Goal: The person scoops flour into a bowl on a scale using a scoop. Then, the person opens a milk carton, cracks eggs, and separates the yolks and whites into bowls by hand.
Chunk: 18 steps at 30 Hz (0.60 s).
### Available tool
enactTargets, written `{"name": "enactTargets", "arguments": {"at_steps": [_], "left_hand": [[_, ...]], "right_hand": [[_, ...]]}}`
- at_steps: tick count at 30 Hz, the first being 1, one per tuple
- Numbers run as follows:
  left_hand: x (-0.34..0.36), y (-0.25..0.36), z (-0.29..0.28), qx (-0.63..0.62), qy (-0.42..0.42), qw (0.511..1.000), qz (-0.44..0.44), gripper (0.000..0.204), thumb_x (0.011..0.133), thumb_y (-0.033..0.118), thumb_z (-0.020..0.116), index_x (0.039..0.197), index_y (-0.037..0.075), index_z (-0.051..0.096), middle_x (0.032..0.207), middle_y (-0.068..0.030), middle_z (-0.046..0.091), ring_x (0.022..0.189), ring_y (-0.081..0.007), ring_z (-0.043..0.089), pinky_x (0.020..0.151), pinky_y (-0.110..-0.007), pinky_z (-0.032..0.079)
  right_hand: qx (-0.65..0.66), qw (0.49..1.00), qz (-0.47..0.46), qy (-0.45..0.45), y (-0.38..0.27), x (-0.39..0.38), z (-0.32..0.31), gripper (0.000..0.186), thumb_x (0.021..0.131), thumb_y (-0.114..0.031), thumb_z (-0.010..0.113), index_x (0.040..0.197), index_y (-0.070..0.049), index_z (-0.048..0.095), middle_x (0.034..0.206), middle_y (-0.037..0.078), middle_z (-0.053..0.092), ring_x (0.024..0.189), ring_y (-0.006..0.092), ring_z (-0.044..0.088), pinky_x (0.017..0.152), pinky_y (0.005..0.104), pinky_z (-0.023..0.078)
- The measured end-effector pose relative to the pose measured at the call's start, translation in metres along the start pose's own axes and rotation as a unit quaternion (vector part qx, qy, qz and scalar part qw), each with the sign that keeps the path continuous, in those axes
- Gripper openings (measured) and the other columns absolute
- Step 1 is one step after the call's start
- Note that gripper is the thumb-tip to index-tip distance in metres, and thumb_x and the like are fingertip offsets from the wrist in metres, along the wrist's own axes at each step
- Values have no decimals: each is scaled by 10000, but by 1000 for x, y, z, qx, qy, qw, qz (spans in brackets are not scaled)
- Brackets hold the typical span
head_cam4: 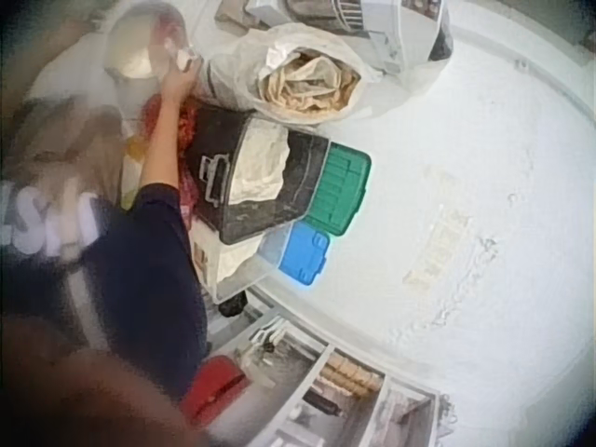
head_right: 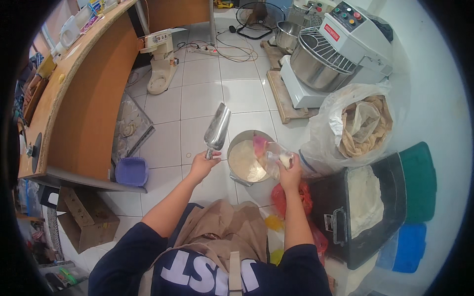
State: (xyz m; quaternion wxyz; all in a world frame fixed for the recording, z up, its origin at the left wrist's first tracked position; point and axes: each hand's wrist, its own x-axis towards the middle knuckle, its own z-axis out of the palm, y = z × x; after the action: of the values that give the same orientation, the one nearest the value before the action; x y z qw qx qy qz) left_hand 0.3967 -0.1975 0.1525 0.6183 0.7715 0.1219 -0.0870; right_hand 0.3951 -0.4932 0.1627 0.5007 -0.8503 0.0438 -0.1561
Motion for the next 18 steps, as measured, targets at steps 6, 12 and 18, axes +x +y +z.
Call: {"name": "enactTargets", "arguments": {"at_steps": [6,12,18], "left_hand": [[-2,5,0,4,-1,1000,-13,240,758,142,691,986,70,674,684,56,507,634,-65,441,589,-238,375],[-3,-4,-3,-13,10,1000,12,231,759,135,691,981,74,672,679,56,509,625,-63,433,579,-240,367],[-2,-4,-2,2,10,1000,25,240,751,119,686,984,66,670,716,35,545,646,-66,463,595,-241,383]], "right_hand": [[-54,998,-2,-12,3,1,-3,386,718,-20,725,1040,2,513,958,97,616,881,143,580,771,285,466],[-19,999,-37,-2,-2,-6,0,413,726,-58,731,1075,-13,515,972,134,622,884,188,610,762,321,484],[51,998,-40,-9,0,-7,0,390,724,-30,719,1057,-8,518,966,138,620,900,199,617,757,302,487]]}}
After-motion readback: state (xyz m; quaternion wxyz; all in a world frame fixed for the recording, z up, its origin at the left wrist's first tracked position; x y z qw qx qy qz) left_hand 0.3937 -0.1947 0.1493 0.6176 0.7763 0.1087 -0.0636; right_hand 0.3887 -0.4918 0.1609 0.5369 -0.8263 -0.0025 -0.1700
